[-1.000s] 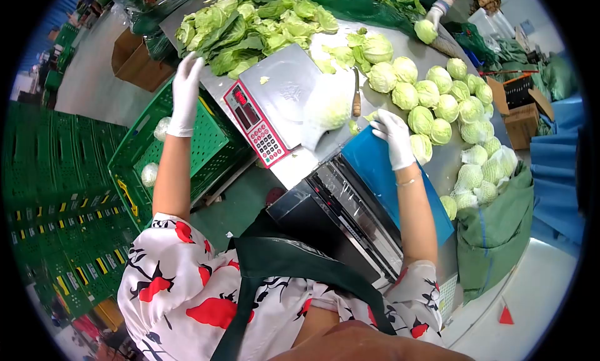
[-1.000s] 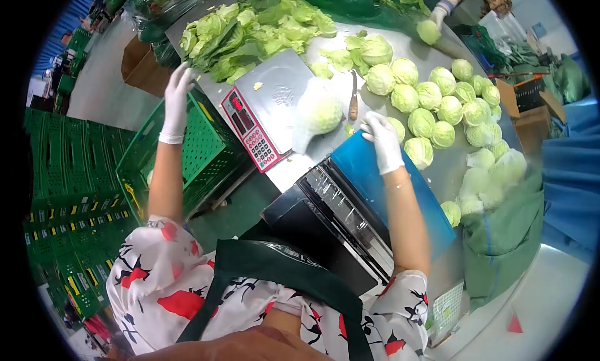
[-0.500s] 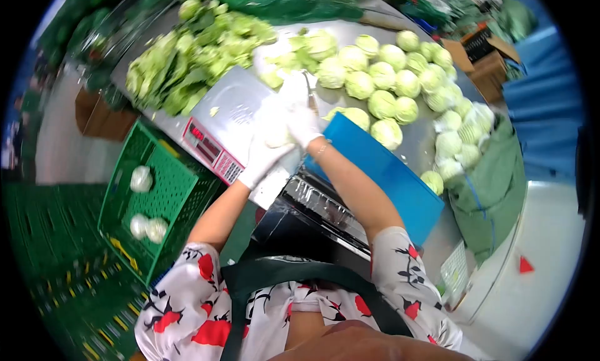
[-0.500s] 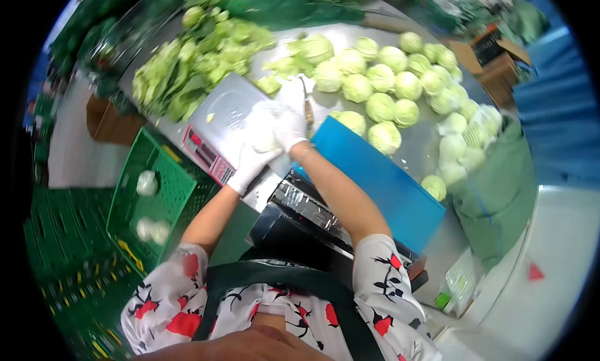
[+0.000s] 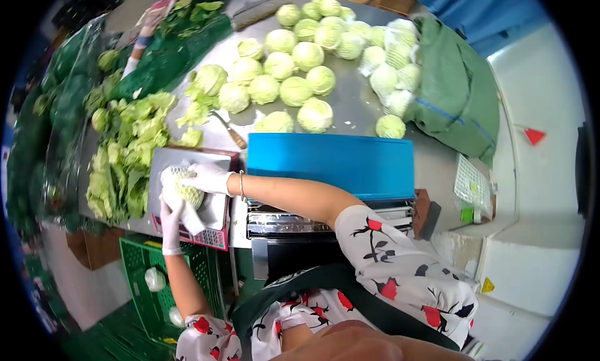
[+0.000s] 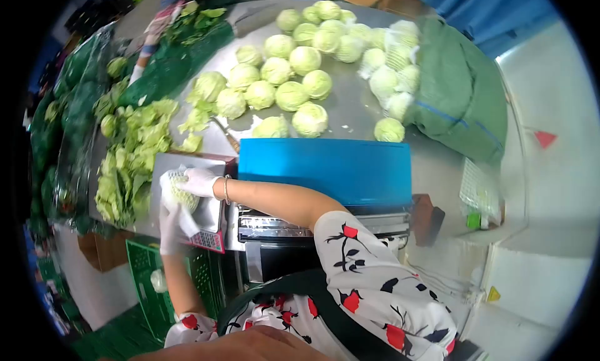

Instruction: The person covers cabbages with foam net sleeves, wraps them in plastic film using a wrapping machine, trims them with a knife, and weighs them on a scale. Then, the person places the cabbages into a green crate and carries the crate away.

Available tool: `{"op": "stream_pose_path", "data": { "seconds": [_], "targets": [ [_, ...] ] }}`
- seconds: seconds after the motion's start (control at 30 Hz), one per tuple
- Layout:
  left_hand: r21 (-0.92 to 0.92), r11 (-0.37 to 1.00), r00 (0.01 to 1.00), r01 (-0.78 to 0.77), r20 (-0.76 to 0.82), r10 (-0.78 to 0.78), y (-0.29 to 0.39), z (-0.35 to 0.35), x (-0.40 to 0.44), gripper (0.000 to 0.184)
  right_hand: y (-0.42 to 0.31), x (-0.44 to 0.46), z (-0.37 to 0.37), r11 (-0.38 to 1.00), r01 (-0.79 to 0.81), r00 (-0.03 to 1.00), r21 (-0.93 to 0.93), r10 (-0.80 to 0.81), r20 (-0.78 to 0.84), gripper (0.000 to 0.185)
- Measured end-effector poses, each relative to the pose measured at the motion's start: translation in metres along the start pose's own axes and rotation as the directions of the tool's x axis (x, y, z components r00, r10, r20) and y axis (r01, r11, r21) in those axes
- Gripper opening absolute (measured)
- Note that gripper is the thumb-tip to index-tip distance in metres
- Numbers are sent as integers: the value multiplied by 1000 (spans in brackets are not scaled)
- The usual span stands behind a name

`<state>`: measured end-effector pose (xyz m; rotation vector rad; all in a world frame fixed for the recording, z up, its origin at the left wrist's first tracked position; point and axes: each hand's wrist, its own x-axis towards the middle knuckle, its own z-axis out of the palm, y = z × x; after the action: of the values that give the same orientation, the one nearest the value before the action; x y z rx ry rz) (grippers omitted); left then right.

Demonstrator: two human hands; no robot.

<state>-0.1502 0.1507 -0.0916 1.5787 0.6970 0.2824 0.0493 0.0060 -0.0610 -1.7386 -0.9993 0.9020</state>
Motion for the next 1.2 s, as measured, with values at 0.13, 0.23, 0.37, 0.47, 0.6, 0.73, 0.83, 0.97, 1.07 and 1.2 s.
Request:
{"op": "stream_pose_path", "data": {
  "seconds": [0.13, 0.23, 0.37, 0.47, 0.6, 0.73, 0.83, 0.97, 1.07, 1.2],
  "targets": [
    [-29, 996, 991, -81, -106, 78, 24, -1, -16, 70, 15, -50, -70, 991, 92, 985, 96, -76, -155, 53],
    [69, 994, 962, -80, -256, 95, 40, -4, -34, 66, 31, -98, -157, 989, -146, 949, -1, 139, -284, 59],
    [4, 997, 906, -83, -417, 77, 22, -21, -42, 64, 98, -155, -267, 966, -240, 743, 96, 247, -622, 50],
    [50, 995, 891, -87, -443, 100, 28, -17, -44, 62, 167, -180, -356, 780, -559, 598, -283, 143, -789, 56],
    [133, 988, 877, -76, -462, 130, 45, 6, -41, 59, 207, -193, -435, 572, -758, 442, -312, 99, -892, 49],
    [276, 959, 879, -68, -438, 189, 50, 18, -34, 57, 232, -163, -482, 516, -769, 396, -377, -78, -915, 38],
    [342, 939, 883, -44, -426, 197, 56, 24, -27, 56, 253, -130, -510, 469, -784, 424, -406, -74, -903, 32],
    [403, 915, 897, -21, -397, 196, 65, 32, -21, 56, 280, -97, -540, 299, -834, 487, -464, 5, -873, 27],
    [425, 905, 904, 5, -389, 177, 69, 37, -19, 56, 311, -84, -567, 270, -856, 477, -440, 88, -874, 35],
    [403, 915, 897, 22, -412, 160, 75, 52, -13, 54, 329, -86, -565, 51, -884, 466, -464, 27, -884, 80]
  ]
}}
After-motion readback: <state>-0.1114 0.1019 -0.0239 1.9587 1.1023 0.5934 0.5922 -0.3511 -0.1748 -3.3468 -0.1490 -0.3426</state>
